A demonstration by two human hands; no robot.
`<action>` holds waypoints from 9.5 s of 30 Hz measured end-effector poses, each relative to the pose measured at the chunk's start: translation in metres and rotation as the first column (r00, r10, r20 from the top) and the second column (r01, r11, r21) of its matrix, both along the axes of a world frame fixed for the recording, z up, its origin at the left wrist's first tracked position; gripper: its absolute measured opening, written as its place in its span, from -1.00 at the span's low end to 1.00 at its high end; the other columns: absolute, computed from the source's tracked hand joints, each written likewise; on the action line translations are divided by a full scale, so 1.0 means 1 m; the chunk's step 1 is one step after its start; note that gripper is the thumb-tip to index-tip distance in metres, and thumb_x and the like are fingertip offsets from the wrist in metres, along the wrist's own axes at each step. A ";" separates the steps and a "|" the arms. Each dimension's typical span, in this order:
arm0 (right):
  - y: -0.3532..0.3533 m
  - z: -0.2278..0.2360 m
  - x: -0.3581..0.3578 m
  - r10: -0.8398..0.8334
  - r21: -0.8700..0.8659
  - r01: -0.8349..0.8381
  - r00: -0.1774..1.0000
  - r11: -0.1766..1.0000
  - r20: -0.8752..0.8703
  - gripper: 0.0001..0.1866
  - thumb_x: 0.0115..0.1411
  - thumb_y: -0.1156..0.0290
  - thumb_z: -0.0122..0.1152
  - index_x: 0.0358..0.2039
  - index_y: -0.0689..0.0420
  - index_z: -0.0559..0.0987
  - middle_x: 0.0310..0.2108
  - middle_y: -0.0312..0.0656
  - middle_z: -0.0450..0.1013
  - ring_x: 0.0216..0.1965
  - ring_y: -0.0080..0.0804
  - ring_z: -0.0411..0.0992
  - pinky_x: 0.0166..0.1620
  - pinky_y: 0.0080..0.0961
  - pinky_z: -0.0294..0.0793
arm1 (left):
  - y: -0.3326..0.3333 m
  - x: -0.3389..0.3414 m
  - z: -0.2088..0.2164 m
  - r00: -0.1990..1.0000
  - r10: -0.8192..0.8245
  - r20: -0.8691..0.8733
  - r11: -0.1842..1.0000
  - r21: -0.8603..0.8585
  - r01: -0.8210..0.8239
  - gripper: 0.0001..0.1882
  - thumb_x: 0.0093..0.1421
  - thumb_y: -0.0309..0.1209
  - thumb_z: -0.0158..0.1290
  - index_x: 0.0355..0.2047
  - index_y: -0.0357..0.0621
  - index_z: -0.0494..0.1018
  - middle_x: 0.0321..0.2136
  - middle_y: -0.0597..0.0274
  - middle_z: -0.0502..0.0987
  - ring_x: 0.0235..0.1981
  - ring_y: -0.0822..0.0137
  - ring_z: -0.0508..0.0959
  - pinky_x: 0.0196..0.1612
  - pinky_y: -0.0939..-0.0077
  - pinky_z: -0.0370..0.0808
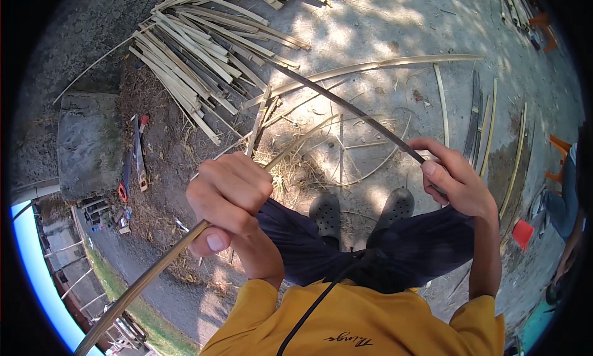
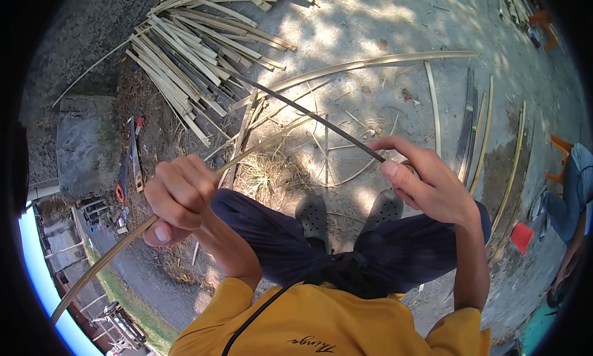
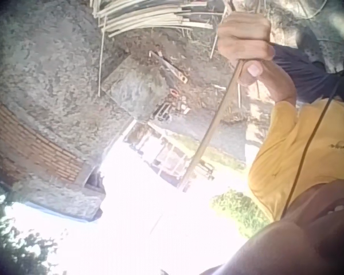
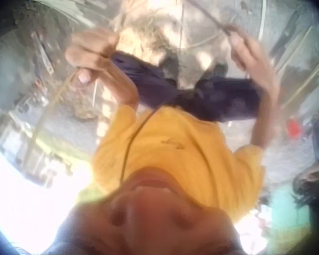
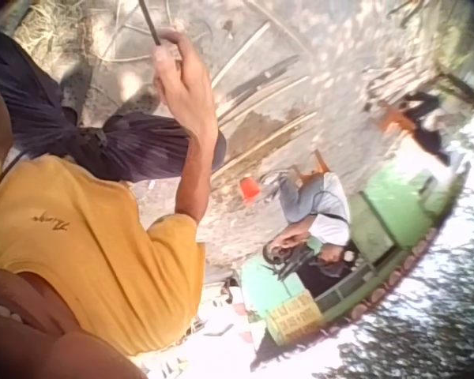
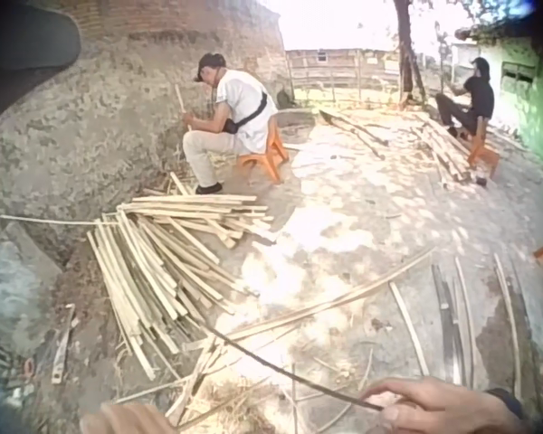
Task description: The person trims a long bamboo strip by pulling it against the blade of a machete held in their hand, removing shavings to thin the material. They repeat the action several times to reach a desired thickness and pick up a new strip from the ground to continue.
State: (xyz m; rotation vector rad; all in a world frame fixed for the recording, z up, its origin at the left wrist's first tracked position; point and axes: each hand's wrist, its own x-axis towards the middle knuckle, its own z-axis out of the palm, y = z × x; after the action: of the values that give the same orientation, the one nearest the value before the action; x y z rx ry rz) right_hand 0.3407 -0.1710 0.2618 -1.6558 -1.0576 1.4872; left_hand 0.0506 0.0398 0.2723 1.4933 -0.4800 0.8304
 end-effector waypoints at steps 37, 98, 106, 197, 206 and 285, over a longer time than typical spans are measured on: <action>0.020 -0.050 -0.155 -0.385 -0.098 0.375 0.853 0.922 -0.354 -0.52 0.56 0.06 -0.15 0.19 0.19 0.44 -0.60 -0.33 0.28 -0.67 -0.65 0.23 -0.56 -0.65 0.21 | -0.012 0.050 0.006 0.859 0.497 -0.123 0.808 -0.297 -0.510 -0.50 0.19 -0.16 -0.11 -0.78 -0.20 0.11 -0.79 0.31 0.06 -0.73 0.46 -0.03 -0.61 0.39 -0.15; 0.062 -0.273 -0.134 -0.354 -0.056 0.363 0.927 0.930 0.125 -0.35 0.45 -0.10 -0.07 0.00 0.34 0.59 -0.66 -0.08 0.39 -0.55 -0.31 0.42 -0.35 -0.29 0.37 | -0.007 -0.013 -0.014 0.776 0.629 -0.040 0.656 -0.509 -0.558 -0.51 0.36 -0.18 -0.13 -0.71 0.01 0.07 -0.73 0.43 -0.04 -0.67 0.50 -0.09 -0.59 0.44 -0.15; 0.059 -0.319 -0.123 -0.464 -0.086 0.466 0.885 0.881 0.047 -0.45 0.45 -0.04 -0.02 -0.08 0.28 0.60 -0.64 -0.08 0.38 -0.55 -0.31 0.44 -0.37 -0.26 0.35 | -0.001 -0.011 -0.025 0.713 0.699 -0.054 0.564 -0.571 -0.596 -0.50 0.35 -0.14 -0.14 -0.71 -0.04 0.11 -0.75 0.40 0.02 -0.69 0.49 -0.05 -0.61 0.45 -0.12; -0.026 -0.242 -0.138 0.144 -0.098 -0.112 0.879 0.989 0.454 -0.19 0.41 0.03 0.15 0.52 0.01 0.06 -0.59 -0.02 0.51 -0.50 -0.06 0.54 -0.37 -0.16 0.45 | -0.127 -0.150 -0.326 0.377 -0.460 -0.804 0.436 -0.575 -0.692 -0.66 0.57 -0.20 -0.19 -0.11 -0.19 0.48 -0.64 0.56 0.16 -0.68 0.65 0.12 -0.63 0.67 0.04; -0.009 -0.279 -0.158 0.361 -0.173 -0.317 0.814 0.933 0.455 -0.14 0.38 -0.16 0.07 0.50 0.04 0.07 -0.52 0.15 0.54 -0.38 0.29 0.53 -0.21 0.09 0.45 | -0.146 -0.120 -0.330 0.241 -0.189 -0.952 0.585 -0.306 -0.751 -0.78 0.50 -0.31 -0.04 -0.22 -0.16 0.50 -0.61 0.56 0.32 -0.58 0.67 0.25 -0.49 0.69 0.16; 0.006 -0.307 -0.158 0.123 0.077 -0.252 0.688 0.965 0.715 -0.40 0.38 -0.19 0.06 -0.07 0.19 0.51 -0.59 0.11 0.54 -0.47 0.20 0.57 -0.32 0.05 0.54 | -0.133 -0.133 -0.291 0.410 -0.604 -0.684 0.269 -0.659 -0.703 -0.70 0.55 -0.19 -0.13 -0.32 -0.06 0.36 -0.67 0.62 0.07 -0.73 0.72 0.02 -0.72 0.74 -0.04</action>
State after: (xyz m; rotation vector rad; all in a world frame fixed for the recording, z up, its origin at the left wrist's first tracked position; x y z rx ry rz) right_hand 0.1831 -0.1653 -0.0451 -2.0950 -1.7580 0.8039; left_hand -0.0828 -0.0932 -0.0191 0.4318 0.9777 0.0250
